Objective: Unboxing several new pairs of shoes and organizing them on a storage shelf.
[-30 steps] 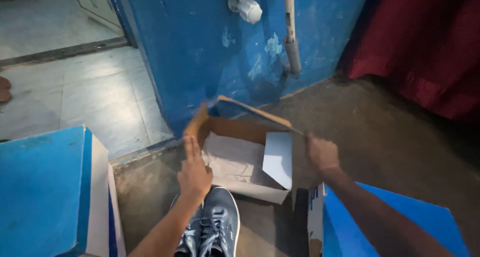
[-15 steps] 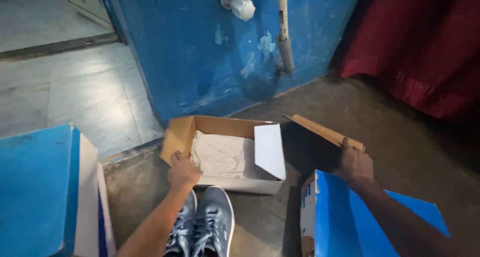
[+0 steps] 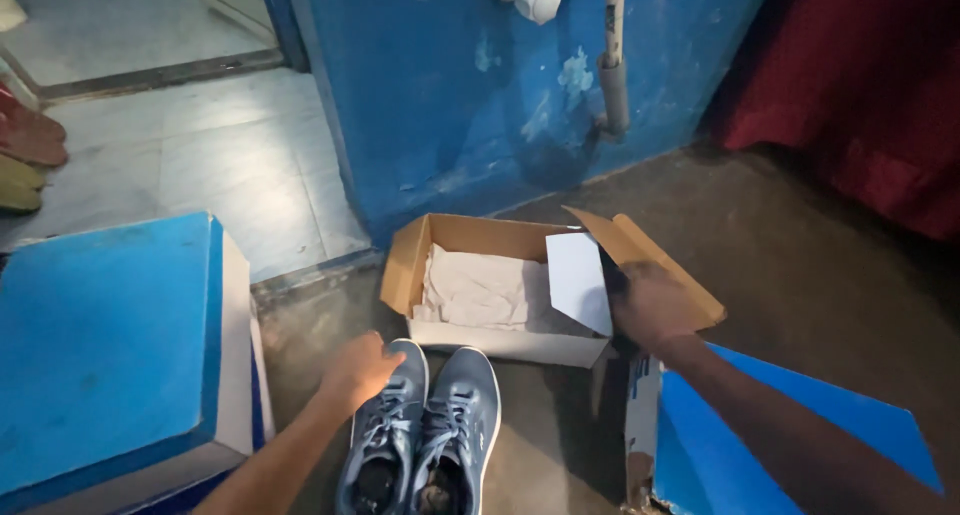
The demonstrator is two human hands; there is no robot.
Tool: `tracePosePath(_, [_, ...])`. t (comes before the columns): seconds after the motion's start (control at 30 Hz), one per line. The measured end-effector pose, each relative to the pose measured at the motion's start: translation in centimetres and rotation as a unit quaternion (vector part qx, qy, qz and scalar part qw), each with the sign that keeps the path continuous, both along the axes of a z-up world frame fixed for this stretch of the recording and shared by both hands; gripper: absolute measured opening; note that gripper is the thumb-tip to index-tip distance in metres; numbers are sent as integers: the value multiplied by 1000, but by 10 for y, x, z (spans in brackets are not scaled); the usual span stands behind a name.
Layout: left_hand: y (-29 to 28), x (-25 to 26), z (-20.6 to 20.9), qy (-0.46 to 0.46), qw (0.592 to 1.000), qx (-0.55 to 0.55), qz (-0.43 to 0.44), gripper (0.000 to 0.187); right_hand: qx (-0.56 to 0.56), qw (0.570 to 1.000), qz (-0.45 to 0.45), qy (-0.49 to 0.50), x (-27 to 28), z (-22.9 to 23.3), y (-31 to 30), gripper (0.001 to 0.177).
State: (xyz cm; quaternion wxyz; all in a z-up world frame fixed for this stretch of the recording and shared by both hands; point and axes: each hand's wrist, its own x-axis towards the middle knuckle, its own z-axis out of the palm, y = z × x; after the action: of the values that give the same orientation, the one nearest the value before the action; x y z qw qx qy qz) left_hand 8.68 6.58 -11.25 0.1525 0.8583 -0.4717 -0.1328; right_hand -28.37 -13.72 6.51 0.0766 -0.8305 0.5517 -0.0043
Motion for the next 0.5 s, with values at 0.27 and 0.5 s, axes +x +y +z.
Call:
tracePosePath(0.27, [50, -85, 105, 17, 965, 262, 0, 66, -43, 926, 285, 243, 65, 1, 37, 33])
tracePosePath(0.5, [64, -138, 129, 70, 917, 390, 38, 110, -17, 969, 179, 167, 53, -57, -18, 64])
